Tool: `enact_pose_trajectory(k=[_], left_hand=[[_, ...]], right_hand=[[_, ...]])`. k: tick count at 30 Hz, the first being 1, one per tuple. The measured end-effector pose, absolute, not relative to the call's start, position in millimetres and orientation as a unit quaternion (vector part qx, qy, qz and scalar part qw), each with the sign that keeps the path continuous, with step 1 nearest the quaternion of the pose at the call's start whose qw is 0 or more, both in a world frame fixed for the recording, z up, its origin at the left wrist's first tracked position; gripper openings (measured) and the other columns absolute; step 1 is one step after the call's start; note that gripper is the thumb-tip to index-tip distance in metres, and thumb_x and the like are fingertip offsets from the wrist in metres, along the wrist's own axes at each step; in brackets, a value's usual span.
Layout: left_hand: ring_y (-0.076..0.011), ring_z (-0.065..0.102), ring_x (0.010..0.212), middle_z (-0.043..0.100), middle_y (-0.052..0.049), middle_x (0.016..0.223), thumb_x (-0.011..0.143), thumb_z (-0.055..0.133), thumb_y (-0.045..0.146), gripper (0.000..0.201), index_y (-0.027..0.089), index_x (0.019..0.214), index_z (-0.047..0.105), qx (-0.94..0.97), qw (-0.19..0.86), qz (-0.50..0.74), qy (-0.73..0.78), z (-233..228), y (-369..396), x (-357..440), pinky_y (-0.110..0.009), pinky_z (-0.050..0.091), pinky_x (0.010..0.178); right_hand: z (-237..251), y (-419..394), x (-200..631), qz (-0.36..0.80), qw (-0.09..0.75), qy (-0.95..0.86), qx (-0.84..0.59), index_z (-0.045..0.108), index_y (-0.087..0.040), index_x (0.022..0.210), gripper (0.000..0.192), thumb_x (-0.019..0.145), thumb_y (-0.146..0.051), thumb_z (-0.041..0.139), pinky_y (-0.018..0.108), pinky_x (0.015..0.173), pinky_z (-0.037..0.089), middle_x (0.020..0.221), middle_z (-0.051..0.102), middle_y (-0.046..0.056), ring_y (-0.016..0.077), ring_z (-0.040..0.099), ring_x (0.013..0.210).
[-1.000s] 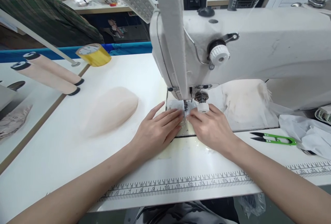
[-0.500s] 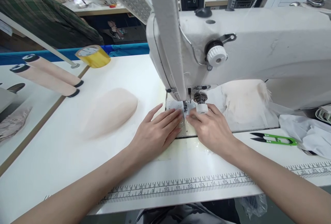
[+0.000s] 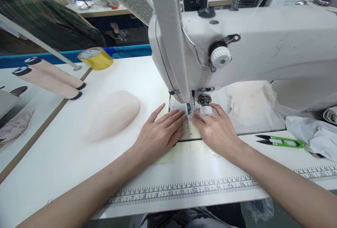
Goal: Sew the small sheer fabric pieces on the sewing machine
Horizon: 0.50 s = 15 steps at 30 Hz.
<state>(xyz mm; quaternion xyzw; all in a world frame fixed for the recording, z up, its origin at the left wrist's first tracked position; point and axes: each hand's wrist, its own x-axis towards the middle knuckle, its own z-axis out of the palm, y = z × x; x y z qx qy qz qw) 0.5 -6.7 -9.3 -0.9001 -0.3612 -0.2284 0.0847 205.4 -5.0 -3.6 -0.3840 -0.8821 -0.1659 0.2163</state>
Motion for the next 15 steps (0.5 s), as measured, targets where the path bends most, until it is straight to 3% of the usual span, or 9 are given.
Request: enact_pose_trajectory(k=[15], left_hand=[[-0.0239, 0.051, 0.124, 0.060, -0.007, 0.128, 0.096, 0.043, 0.035, 0.038, 0.014, 0.124, 0.057, -0.887, 0.038, -0.194, -0.417, -8, 8, 0, -0.049, 0.025, 0.114]], right_hand=[[0, -3, 207, -0.198, 0.218, -0.879, -0.374, 0.069, -0.018, 0.096, 0.027, 0.084, -0.004, 0.050, 0.033, 0.078, 0.043, 0.100, 0.072, 0.001, 0.0163, 0.063, 0.079]])
